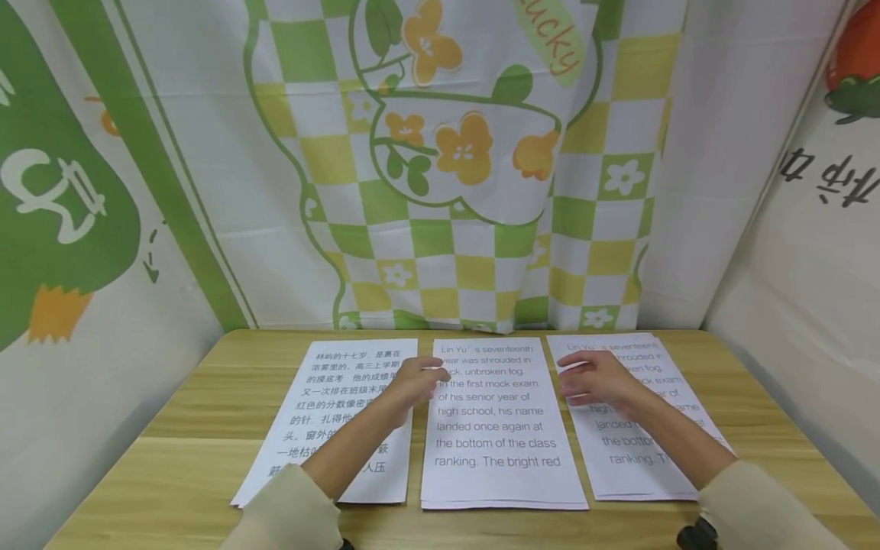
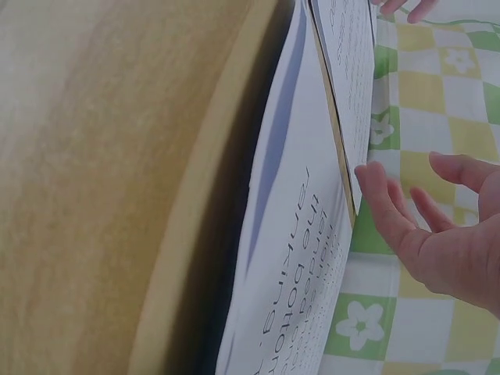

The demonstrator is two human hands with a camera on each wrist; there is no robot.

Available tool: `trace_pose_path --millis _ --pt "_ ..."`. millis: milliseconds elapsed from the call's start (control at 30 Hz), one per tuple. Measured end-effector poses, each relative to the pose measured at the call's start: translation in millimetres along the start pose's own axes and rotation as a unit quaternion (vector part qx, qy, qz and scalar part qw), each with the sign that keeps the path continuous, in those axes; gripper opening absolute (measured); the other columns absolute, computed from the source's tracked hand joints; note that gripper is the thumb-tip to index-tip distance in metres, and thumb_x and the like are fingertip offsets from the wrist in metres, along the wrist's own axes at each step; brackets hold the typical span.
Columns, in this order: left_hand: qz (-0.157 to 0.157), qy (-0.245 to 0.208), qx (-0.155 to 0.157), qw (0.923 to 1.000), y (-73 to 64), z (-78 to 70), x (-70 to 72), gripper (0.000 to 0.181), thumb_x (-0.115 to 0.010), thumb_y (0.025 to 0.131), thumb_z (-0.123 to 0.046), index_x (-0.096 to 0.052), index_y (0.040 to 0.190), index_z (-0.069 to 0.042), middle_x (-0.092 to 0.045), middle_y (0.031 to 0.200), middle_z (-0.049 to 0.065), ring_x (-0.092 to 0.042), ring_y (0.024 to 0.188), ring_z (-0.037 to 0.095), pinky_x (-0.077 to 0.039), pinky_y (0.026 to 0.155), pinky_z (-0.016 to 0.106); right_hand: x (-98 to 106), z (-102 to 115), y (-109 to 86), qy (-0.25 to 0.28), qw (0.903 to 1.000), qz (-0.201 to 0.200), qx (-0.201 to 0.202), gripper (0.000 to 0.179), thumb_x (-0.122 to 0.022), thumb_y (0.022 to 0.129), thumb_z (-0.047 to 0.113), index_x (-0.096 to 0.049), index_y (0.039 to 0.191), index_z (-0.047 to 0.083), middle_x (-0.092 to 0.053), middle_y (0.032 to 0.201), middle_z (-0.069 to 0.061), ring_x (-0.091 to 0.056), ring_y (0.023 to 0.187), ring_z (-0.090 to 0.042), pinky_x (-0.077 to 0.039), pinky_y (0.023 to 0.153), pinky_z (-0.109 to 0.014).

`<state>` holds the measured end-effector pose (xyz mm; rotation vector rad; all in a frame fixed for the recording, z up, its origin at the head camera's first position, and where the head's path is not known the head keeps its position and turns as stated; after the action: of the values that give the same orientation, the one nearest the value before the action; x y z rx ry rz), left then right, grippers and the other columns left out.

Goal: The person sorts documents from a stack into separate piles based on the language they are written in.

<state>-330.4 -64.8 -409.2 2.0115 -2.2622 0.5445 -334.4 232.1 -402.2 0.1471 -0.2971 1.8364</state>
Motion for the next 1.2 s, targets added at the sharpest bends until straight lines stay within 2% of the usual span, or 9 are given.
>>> trace_pose_path --millis 167,367,667,867,1200 --pt "-0.010 0.006 0.015 0.9998 -1.1 6.3 7.0 0.060 -0.064 0.093 -0.016 -0.050 0.148 0.005 -0.051 0.149 0.027 -0.050 0.137 0.046 -0.045 0.115 0.053 -2.2 -3.0 1.8 -0.003 0.9999 -0.006 -0.012 0.049 -0.056 0.096 -0.007 -0.043 0.141 -0.020 -0.061 0.123 -0.037 -0.074 0.098 -0.035 -0.064 0.087 -0.046" --pt "-0.013 0.001 0.011 0.9999 -0.5 8.9 11.3 0.061 -0.064 0.092 -0.015 -0.051 0.147 0.006 -0.054 0.146 0.027 -0.053 0.134 0.045 -0.048 0.112 0.051 -1.4 -6.1 3.0 -0.001 0.9998 -0.009 -0.019 0.049 -0.055 0.096 -0.006 -0.043 0.141 -0.019 -0.063 0.120 -0.035 -0.075 0.097 -0.031 -0.064 0.086 -0.045" --pt "0.000 -0.039 0.001 0.9992 -1.4 10.8 13.6 0.061 -0.062 0.093 -0.012 -0.046 0.147 0.011 -0.055 0.142 0.032 -0.054 0.132 0.048 -0.052 0.107 0.050 -2.4 -11.6 6.2 0.015 0.9996 -0.008 -0.024 0.050 -0.059 0.098 -0.002 -0.043 0.142 -0.017 -0.062 0.122 -0.033 -0.075 0.099 -0.033 -0.064 0.086 -0.046" --pt "-0.006 -0.042 0.012 0.9990 -1.1 13.4 14.2 0.060 -0.062 0.094 -0.011 -0.047 0.148 0.010 -0.056 0.142 0.031 -0.056 0.131 0.046 -0.053 0.107 0.048 -3.2 -11.5 4.8 0.017 0.9995 -0.011 -0.025 0.050 -0.060 0.098 -0.001 -0.042 0.143 -0.017 -0.063 0.122 -0.033 -0.074 0.102 -0.036 -0.064 0.087 -0.047" --pt "-0.017 -0.058 0.005 0.9981 -1.4 11.6 16.3 0.052 -0.059 0.100 -0.012 -0.048 0.147 0.008 -0.055 0.143 0.029 -0.056 0.131 0.043 -0.054 0.105 0.048 -2.7 -6.4 3.5 0.022 0.9991 -0.023 -0.026 0.048 -0.058 0.099 -0.002 -0.043 0.142 -0.017 -0.064 0.119 -0.029 -0.074 0.100 -0.035 -0.063 0.089 -0.047"
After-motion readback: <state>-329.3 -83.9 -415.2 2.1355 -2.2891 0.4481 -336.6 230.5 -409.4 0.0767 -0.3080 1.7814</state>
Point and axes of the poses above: each hand's wrist, its own y-axis towards the middle knuckle, its own x-axis out of the back of the hand, z = x × y, the point moved 8 cm from there along y, towards the middle knuckle
